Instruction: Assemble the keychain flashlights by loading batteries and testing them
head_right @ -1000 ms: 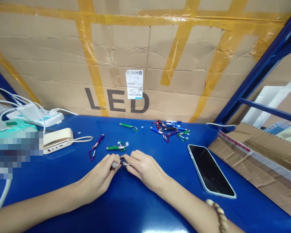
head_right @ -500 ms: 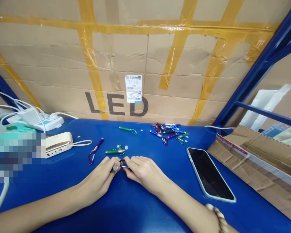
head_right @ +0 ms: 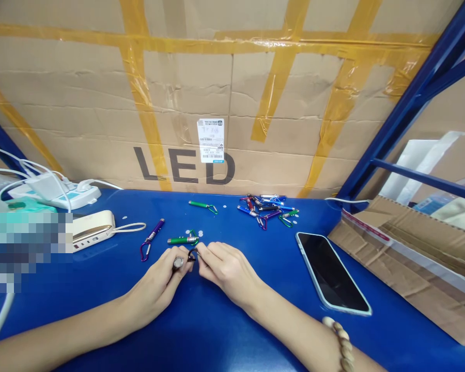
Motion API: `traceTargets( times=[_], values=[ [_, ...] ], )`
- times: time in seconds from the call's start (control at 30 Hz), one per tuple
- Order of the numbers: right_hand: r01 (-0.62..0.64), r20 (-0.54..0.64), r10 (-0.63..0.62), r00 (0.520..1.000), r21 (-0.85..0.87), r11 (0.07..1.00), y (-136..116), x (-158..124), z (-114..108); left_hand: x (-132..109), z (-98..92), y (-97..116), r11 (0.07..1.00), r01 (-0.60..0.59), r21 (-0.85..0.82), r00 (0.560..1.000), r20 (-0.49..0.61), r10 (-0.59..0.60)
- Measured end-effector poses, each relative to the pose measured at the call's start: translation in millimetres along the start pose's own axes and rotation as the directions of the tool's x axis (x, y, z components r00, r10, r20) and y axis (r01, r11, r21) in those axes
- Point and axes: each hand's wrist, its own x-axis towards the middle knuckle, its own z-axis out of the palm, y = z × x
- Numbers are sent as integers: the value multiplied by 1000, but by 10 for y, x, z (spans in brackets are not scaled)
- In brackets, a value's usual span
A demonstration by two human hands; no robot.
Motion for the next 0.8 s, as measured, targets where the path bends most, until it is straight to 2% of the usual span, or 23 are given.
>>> traceTargets(
  times=[0.13, 0.3, 0.53, 0.63, 0.7, 0.77, 0.8],
  values=[
    [-29, -4, 29, 1000, 10, 1000, -22, 20, -2, 7, 7, -12, 994, 66, -90, 997, -37, -70],
    [-78, -36, 78, 996, 3, 997, -72, 35, 15, 21, 16, -30, 997, 25, -74, 992, -124, -34],
    [-130, -14, 130, 991, 15, 991, -96, 41, 62, 27, 45, -22, 998, -31, -48, 993, -113, 26],
    [-279, 116, 274, 955, 25, 960, -21, 23, 77, 19, 47, -22, 998, -6, -60, 993, -115, -1],
    [-392, 266, 375, 888, 10, 920, 62, 0, 61, 23, 28, -9, 993, 38, -114, 993, -106, -50],
    [-443, 382, 410, 828, -1, 896, 142, -19, 16, 39, -9, 15, 978, 82, -193, 992, -79, -99],
    [-447, 407, 403, 819, 14, 894, 172, -21, -14, 50, -31, 29, 967, 103, -235, 991, -61, -120]
  ],
)
